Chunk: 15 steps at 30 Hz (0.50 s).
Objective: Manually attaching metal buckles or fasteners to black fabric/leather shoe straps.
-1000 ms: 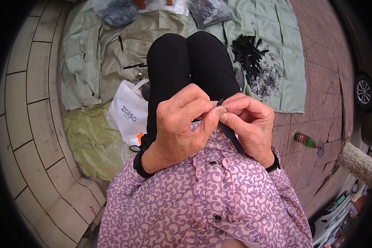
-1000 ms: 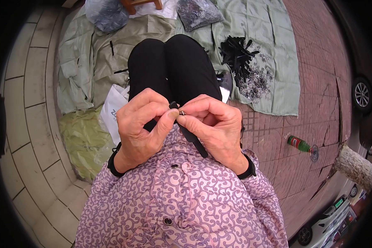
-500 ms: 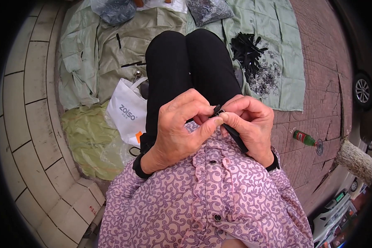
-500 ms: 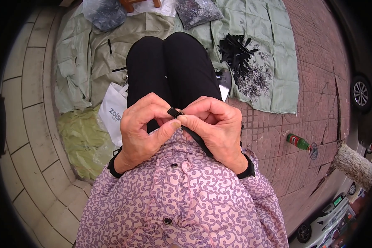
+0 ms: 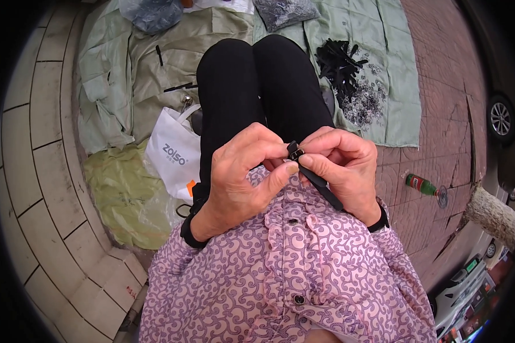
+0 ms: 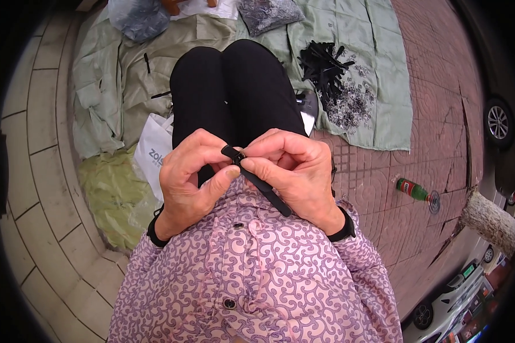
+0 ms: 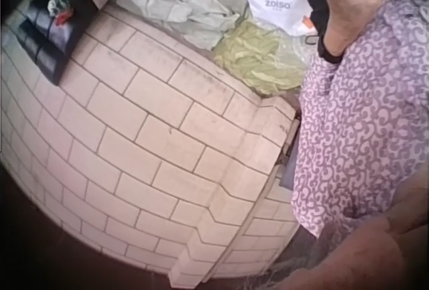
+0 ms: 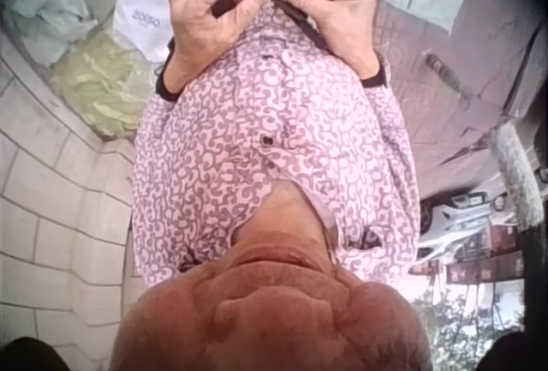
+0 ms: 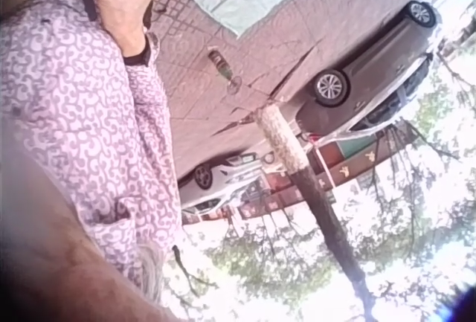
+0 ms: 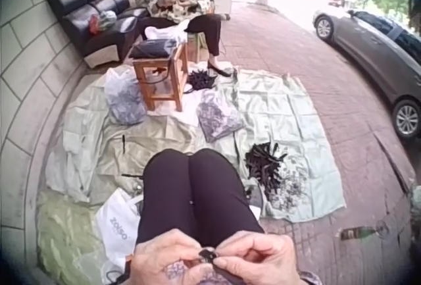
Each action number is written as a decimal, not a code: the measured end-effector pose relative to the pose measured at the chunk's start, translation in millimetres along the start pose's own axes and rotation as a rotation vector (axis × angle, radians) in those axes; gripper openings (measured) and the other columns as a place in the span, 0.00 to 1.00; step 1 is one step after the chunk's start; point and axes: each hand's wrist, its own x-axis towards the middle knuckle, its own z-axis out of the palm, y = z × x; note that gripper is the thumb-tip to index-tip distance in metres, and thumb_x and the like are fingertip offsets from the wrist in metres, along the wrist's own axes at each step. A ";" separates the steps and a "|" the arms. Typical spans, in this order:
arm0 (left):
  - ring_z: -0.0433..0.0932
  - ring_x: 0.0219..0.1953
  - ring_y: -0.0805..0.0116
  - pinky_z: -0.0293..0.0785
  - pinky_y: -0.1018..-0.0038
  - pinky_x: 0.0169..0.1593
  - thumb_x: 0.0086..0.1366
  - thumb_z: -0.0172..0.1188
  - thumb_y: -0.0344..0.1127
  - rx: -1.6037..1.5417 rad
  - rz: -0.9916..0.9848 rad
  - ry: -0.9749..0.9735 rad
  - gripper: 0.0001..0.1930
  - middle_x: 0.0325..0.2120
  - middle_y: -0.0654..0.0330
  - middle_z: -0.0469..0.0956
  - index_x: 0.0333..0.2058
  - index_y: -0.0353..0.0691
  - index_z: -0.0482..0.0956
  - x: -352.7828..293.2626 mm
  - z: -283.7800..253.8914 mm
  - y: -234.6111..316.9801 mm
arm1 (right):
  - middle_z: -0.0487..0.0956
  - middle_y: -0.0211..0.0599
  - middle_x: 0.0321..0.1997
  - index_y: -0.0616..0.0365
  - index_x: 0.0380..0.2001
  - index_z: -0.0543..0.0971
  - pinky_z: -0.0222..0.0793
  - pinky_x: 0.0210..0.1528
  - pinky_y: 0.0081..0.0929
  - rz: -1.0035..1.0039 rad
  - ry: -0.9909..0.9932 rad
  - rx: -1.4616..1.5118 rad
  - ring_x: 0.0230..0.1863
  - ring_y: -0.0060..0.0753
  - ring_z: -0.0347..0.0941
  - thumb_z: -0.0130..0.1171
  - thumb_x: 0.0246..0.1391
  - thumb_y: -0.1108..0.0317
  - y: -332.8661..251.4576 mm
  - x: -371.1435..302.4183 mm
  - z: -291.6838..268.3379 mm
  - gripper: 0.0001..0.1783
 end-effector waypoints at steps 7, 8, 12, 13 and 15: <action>0.78 0.25 0.74 0.75 0.79 0.27 0.52 0.69 0.20 -0.070 -0.012 0.014 0.10 0.28 0.58 0.76 0.34 0.33 0.79 1.1 2.7 -3.1 | 0.81 0.37 0.35 0.68 0.33 0.81 0.71 0.30 0.10 -0.099 0.012 -0.106 0.30 0.16 0.77 0.65 0.51 0.83 3.5 1.0 2.0 0.05; 0.78 0.25 0.74 0.75 0.79 0.27 0.52 0.69 0.21 -0.083 -0.035 0.019 0.10 0.28 0.59 0.76 0.34 0.33 0.79 1.3 2.7 -3.8 | 0.81 0.37 0.35 0.68 0.33 0.81 0.71 0.30 0.10 -0.099 0.009 -0.106 0.30 0.16 0.77 0.65 0.51 0.83 3.0 1.9 3.7 0.05; 0.78 0.26 0.72 0.75 0.77 0.29 0.51 0.69 0.21 -0.132 -0.081 0.041 0.09 0.28 0.58 0.76 0.32 0.33 0.79 3.2 2.2 -4.8 | 0.80 0.29 0.31 0.64 0.35 0.83 0.64 0.28 0.09 -0.088 0.119 -0.252 0.28 0.10 0.71 0.64 0.51 0.82 -3.3 4.1 11.2 0.07; 0.78 0.28 0.69 0.75 0.76 0.31 0.52 0.69 0.22 -0.051 -0.090 0.015 0.08 0.29 0.56 0.77 0.31 0.32 0.79 6.5 2.0 1.7 | 0.79 0.28 0.30 0.63 0.37 0.83 0.62 0.27 0.10 -0.158 0.079 -0.389 0.28 0.11 0.70 0.64 0.51 0.81 -7.1 4.4 6.8 0.09; 0.78 0.31 0.63 0.75 0.73 0.35 0.53 0.68 0.25 0.066 -0.078 0.016 0.06 0.29 0.54 0.78 0.29 0.31 0.80 11.1 2.4 3.6 | 0.80 0.35 0.30 0.63 0.37 0.83 0.65 0.29 0.17 -0.267 0.061 -0.499 0.28 0.21 0.73 0.64 0.50 0.79 -7.3 7.3 2.8 0.10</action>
